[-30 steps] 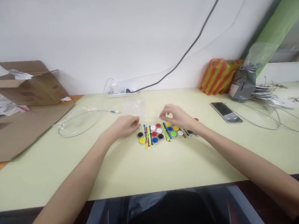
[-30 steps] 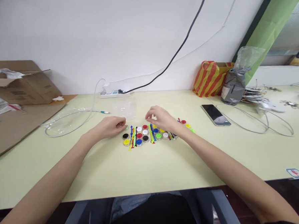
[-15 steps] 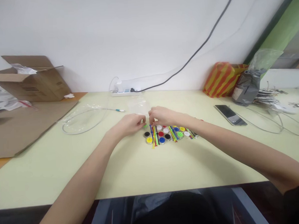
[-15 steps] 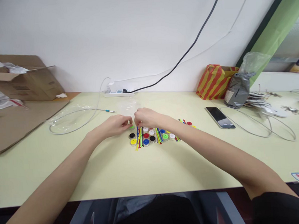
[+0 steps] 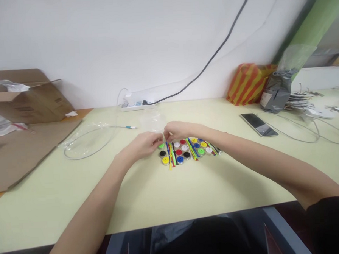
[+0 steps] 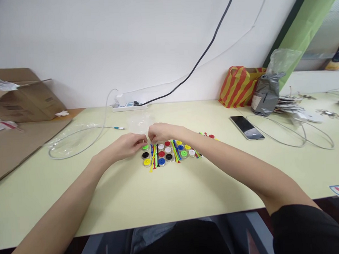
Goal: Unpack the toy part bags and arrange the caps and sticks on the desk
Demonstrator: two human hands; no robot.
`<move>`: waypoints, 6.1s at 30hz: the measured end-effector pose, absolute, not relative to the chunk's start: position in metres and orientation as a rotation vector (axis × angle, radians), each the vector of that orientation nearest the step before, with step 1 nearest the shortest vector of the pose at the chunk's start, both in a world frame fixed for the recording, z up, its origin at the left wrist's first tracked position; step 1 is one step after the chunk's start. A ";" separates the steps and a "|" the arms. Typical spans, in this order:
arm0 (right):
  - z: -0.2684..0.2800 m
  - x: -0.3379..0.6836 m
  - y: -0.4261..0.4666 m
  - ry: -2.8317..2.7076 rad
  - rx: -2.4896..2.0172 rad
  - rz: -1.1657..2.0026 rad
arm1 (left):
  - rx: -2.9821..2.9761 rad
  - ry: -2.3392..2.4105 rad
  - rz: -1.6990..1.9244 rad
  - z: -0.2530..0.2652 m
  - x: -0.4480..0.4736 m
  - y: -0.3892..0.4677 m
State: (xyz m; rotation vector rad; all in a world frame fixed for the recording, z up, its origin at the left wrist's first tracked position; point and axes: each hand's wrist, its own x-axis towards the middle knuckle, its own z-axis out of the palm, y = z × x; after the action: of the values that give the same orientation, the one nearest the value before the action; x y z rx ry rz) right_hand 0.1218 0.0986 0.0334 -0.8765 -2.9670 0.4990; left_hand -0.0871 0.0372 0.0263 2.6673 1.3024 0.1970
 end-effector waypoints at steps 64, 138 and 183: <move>0.014 0.166 0.139 -2.749 -0.899 0.581 | 2.690 1.426 0.120 0.021 -0.086 0.039; 0.000 0.183 0.162 -2.749 -1.123 0.126 | 2.604 1.434 0.207 0.020 -0.088 0.041; -0.002 0.215 0.080 -1.803 -1.088 0.903 | 2.702 1.209 0.874 -0.002 -0.028 0.085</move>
State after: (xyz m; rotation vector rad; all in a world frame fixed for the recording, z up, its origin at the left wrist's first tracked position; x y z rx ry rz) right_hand 0.2151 0.0795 -0.0015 -1.0877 -1.8034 0.9030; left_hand -0.0282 0.0851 -0.0020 2.7023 1.2089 0.8736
